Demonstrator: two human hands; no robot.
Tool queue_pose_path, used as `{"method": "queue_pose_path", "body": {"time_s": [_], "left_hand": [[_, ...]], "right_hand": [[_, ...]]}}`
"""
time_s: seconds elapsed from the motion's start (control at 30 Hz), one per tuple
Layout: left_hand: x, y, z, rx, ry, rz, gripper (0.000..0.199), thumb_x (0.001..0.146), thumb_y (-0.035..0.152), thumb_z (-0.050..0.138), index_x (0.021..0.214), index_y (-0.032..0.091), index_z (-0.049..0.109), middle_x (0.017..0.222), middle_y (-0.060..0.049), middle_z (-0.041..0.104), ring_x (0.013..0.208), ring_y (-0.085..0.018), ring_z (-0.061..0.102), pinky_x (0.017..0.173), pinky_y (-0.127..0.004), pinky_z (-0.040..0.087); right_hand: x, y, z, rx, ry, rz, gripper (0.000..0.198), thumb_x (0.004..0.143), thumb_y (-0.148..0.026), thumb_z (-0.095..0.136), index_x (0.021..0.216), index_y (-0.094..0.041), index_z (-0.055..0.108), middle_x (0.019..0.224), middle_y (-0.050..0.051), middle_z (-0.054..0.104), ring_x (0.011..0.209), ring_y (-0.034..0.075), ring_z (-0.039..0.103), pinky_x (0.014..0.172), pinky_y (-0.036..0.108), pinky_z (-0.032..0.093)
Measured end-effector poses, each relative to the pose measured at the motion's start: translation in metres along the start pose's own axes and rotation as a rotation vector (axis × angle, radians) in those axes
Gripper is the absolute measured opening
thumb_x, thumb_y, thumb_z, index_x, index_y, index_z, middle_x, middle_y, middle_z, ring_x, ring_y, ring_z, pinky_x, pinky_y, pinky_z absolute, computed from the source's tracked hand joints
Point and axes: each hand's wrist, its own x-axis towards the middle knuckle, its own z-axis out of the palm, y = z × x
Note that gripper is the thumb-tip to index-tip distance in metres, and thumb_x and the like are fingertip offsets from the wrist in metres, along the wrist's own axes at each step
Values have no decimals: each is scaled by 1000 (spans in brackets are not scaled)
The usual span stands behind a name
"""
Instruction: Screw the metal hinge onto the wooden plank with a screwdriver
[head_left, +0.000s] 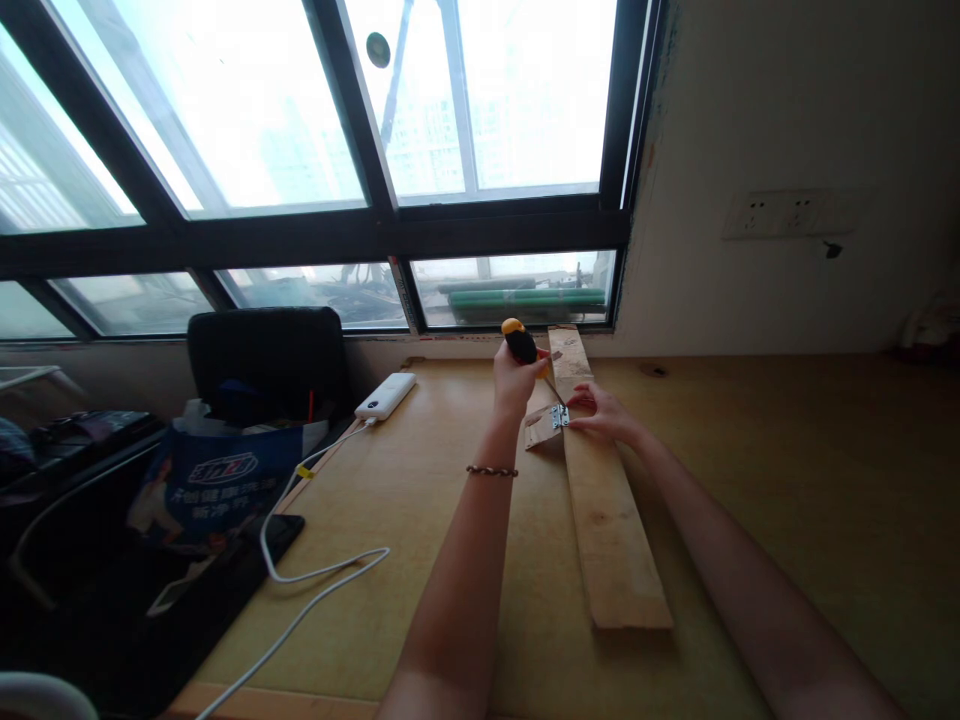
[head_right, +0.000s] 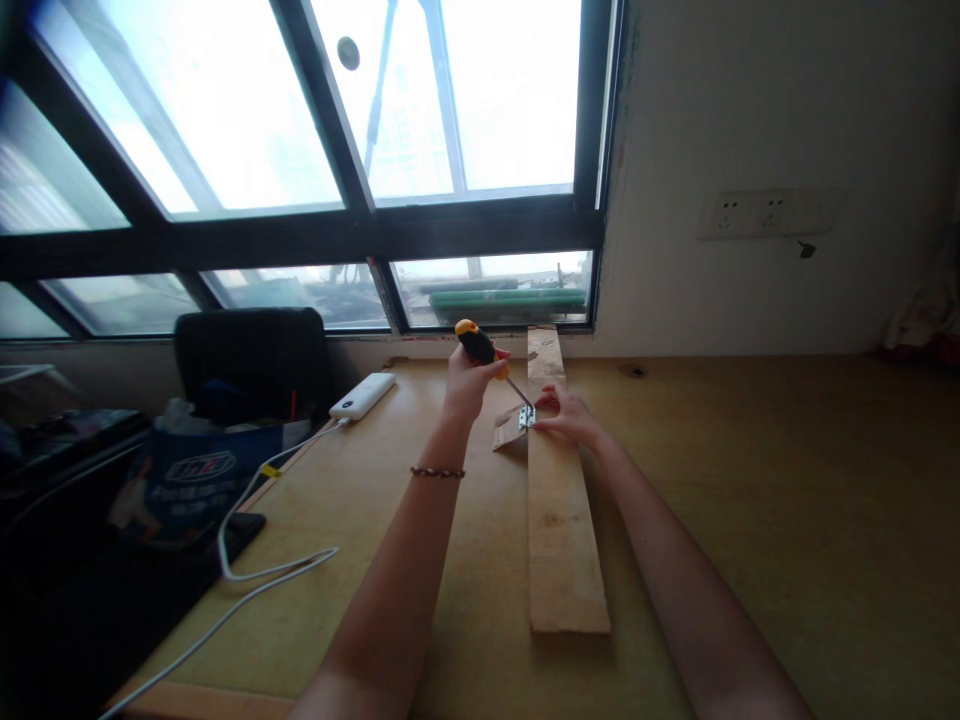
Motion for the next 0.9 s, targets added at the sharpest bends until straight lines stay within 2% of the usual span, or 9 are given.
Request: {"method": "queue_pose_path", "body": {"time_s": [0.27,0.9], "left_hand": [[-3,7,-3,3,-73,-21,36,46,8,65,77,15,49,66,0,62,66,-16,59,65,-29,45],[-7,8,8,85,-88,40,33,50,5,64,78,16,50,68,-1,64,72,-18,63,65,-28,47]], "right_hand": [[-1,-1,0,0,0,-7,65,51,-31,80,102,-20,42,97,6,63,99,23,61,97,43,43],[0,-1,0,1,16,-11,65,50,-30,81,102,-19,43,96,7,63,98,23,61,97,43,43]]}}
